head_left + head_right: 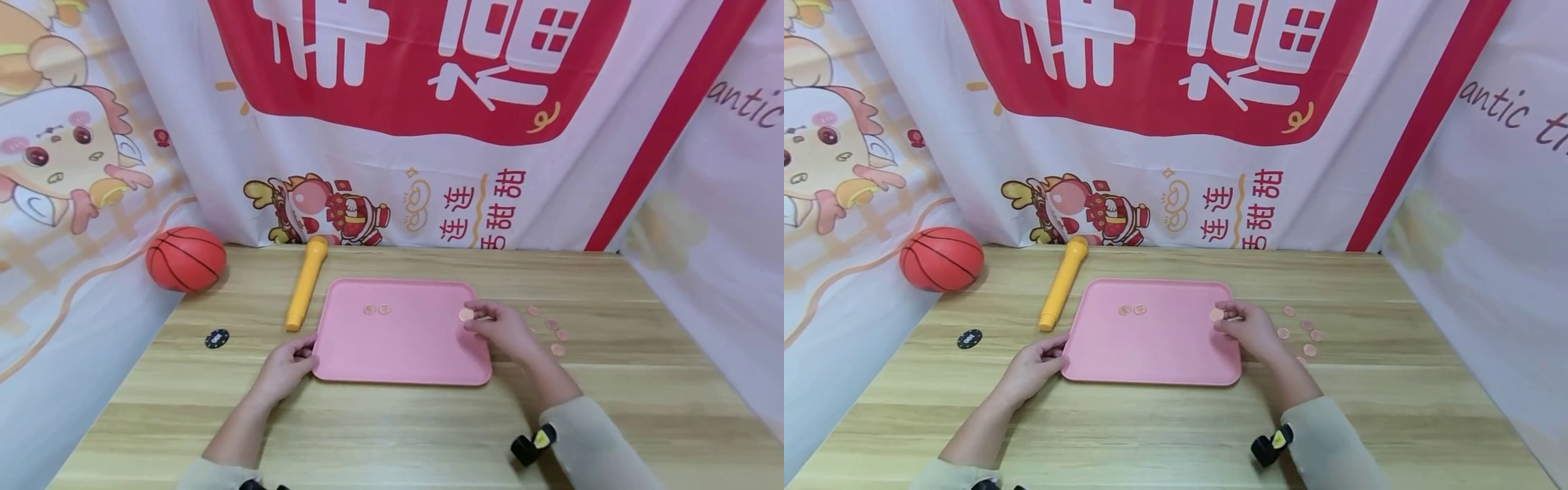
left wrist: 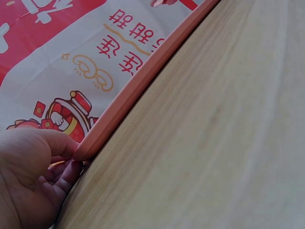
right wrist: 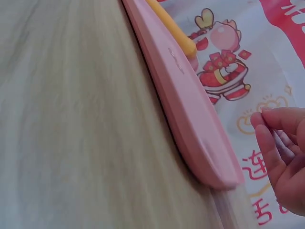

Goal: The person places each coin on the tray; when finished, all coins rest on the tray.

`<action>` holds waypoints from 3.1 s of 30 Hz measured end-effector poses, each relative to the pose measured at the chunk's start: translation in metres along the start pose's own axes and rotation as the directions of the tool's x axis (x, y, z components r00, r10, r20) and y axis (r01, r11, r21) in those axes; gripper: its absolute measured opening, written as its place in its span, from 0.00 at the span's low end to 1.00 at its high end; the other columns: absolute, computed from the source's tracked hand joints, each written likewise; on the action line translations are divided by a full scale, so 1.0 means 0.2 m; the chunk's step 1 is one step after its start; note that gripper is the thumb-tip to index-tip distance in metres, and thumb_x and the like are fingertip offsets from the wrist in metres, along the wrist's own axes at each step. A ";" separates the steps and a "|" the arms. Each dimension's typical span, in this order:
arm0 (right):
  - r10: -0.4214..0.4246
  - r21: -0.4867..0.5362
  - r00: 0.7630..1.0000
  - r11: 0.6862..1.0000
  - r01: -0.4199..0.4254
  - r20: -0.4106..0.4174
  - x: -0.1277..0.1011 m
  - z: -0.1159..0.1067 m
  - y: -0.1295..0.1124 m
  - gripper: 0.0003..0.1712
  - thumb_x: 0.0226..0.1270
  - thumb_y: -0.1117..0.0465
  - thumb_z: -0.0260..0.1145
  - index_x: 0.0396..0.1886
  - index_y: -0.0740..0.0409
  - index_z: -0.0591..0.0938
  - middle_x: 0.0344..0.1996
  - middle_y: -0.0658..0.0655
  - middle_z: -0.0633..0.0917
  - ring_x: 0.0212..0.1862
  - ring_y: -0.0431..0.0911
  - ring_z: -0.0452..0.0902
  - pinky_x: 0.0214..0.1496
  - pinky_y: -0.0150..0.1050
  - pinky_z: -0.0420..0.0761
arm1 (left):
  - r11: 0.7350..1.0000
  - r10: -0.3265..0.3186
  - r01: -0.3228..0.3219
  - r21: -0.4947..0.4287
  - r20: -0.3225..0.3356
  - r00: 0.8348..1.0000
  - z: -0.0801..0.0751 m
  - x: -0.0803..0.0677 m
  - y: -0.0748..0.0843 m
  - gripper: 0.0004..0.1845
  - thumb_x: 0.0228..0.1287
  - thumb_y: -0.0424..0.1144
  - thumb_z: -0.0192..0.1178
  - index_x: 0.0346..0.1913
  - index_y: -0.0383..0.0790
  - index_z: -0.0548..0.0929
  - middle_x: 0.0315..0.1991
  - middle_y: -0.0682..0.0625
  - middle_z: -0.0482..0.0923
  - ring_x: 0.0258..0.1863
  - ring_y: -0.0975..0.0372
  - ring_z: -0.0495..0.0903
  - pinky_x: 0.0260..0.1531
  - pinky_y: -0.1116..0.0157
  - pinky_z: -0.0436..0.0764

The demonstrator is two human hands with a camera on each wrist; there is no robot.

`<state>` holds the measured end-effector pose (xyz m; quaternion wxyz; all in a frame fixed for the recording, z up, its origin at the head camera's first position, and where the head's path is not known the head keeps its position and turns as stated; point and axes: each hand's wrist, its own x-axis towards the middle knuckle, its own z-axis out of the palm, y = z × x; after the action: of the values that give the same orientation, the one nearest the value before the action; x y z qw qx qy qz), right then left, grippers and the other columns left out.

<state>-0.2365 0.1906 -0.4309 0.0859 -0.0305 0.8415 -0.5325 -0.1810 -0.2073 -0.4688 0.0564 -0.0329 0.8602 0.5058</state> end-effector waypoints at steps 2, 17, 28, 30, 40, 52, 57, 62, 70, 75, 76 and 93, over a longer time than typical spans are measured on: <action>-0.009 0.025 1.000 1.000 0.009 -0.005 0.04 0.04 -0.02 0.28 0.62 0.63 0.69 0.62 0.64 0.76 0.44 0.60 0.82 0.38 0.42 0.80 0.43 0.38 0.85 | 1.000 0.004 -0.004 -0.002 -0.001 1.000 0.00 0.00 0.00 0.27 0.62 0.30 0.60 0.66 0.29 0.72 0.47 0.39 0.79 0.43 0.58 0.79 0.38 0.72 0.80; 0.013 -0.007 1.000 1.000 -0.013 -0.010 0.30 0.40 -0.11 0.24 0.56 0.65 0.73 0.55 0.58 0.82 0.34 0.55 0.84 0.27 0.41 0.74 0.28 0.31 0.77 | 1.000 0.021 -0.021 -0.002 -0.011 1.000 0.00 0.01 -0.01 0.27 0.62 0.29 0.59 0.65 0.28 0.72 0.46 0.39 0.79 0.41 0.60 0.78 0.37 0.73 0.79; -0.034 -0.095 0.999 0.995 0.031 -0.032 0.41 0.56 -0.09 0.19 0.53 0.68 0.73 0.48 0.63 0.85 0.33 0.56 0.85 0.35 0.42 0.76 0.40 0.32 0.79 | 1.000 0.028 -0.029 -0.006 -0.014 1.000 0.01 0.00 0.00 0.27 0.62 0.29 0.60 0.65 0.28 0.72 0.46 0.39 0.79 0.42 0.60 0.77 0.36 0.74 0.78; -0.042 -0.109 0.999 0.993 0.038 -0.031 0.41 0.57 -0.09 0.19 0.54 0.68 0.73 0.48 0.63 0.85 0.34 0.57 0.85 0.36 0.42 0.77 0.42 0.34 0.80 | 0.999 0.033 -0.033 -0.006 -0.013 0.999 0.01 0.00 0.00 0.27 0.62 0.29 0.60 0.65 0.27 0.72 0.46 0.39 0.79 0.42 0.59 0.77 0.36 0.74 0.78; 0.008 -0.234 1.000 0.972 -0.015 -0.030 0.41 0.58 -0.12 0.16 0.58 0.59 0.73 0.46 0.59 0.86 0.37 0.54 0.86 0.40 0.42 0.78 0.51 0.39 0.79 | 0.999 0.036 -0.037 -0.008 -0.026 0.999 0.01 0.00 -0.01 0.27 0.61 0.28 0.60 0.64 0.27 0.73 0.46 0.39 0.79 0.41 0.60 0.77 0.36 0.74 0.78; 0.004 -0.266 1.000 0.964 -0.011 -0.026 0.40 0.57 -0.13 0.18 0.58 0.58 0.73 0.48 0.58 0.86 0.40 0.54 0.88 0.44 0.44 0.80 0.55 0.41 0.79 | 0.999 0.032 -0.032 0.001 -0.022 0.999 0.01 0.00 -0.01 0.27 0.61 0.29 0.60 0.65 0.28 0.73 0.47 0.39 0.79 0.41 0.60 0.78 0.36 0.73 0.78; -0.022 -0.218 0.999 0.976 0.014 -0.036 0.39 0.56 -0.11 0.19 0.57 0.59 0.73 0.49 0.59 0.86 0.41 0.54 0.87 0.44 0.44 0.79 0.55 0.40 0.79 | 0.999 0.046 -0.046 0.004 -0.030 0.998 0.01 0.01 -0.01 0.27 0.61 0.29 0.60 0.64 0.27 0.73 0.46 0.39 0.80 0.41 0.60 0.78 0.36 0.74 0.78; -0.039 -0.155 0.998 0.987 0.031 -0.050 0.38 0.52 -0.09 0.20 0.57 0.59 0.73 0.50 0.59 0.86 0.39 0.55 0.87 0.40 0.43 0.79 0.46 0.35 0.81 | 0.999 0.033 -0.032 0.008 -0.027 0.999 0.01 0.01 -0.02 0.27 0.61 0.29 0.60 0.65 0.28 0.73 0.47 0.39 0.80 0.42 0.60 0.78 0.37 0.74 0.79; -0.064 -0.115 0.997 0.992 0.059 -0.038 0.28 0.37 -0.08 0.21 0.60 0.62 0.71 0.54 0.61 0.84 0.33 0.56 0.82 0.29 0.41 0.75 0.28 0.32 0.76 | 1.000 0.024 -0.024 0.021 -0.025 0.999 0.01 0.01 -0.02 0.27 0.62 0.30 0.60 0.65 0.29 0.73 0.48 0.40 0.79 0.43 0.59 0.78 0.38 0.74 0.78; -0.112 -0.122 0.992 0.987 0.103 -0.063 0.20 0.26 -0.03 0.21 0.61 0.63 0.69 0.54 0.64 0.83 0.33 0.57 0.83 0.33 0.42 0.75 0.31 0.31 0.76 | 0.999 0.036 -0.035 0.028 -0.022 0.999 0.01 0.01 -0.01 0.27 0.61 0.30 0.60 0.65 0.29 0.73 0.47 0.39 0.79 0.41 0.60 0.78 0.37 0.74 0.78; -0.116 -0.130 0.991 0.986 0.107 -0.071 0.18 0.23 -0.02 0.21 0.61 0.63 0.69 0.54 0.64 0.83 0.34 0.57 0.83 0.33 0.43 0.75 0.31 0.31 0.76 | 0.999 0.037 -0.036 0.026 -0.022 0.999 0.01 0.01 -0.01 0.27 0.61 0.30 0.60 0.65 0.29 0.73 0.46 0.39 0.79 0.41 0.60 0.78 0.37 0.74 0.78; -0.073 -0.221 0.989 0.974 0.043 -0.130 -0.03 -0.13 0.15 0.22 0.63 0.60 0.69 0.55 0.64 0.81 0.39 0.60 0.83 0.34 0.40 0.74 0.31 0.30 0.77 | 0.999 0.044 -0.043 0.032 -0.020 0.999 0.00 0.00 0.00 0.26 0.61 0.30 0.61 0.64 0.27 0.74 0.45 0.40 0.81 0.40 0.61 0.78 0.36 0.74 0.78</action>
<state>-0.2332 0.2275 -0.4455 0.0081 -0.0276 0.8974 -0.4402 -0.1815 -0.2071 -0.4699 0.0368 -0.0186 0.8691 0.4929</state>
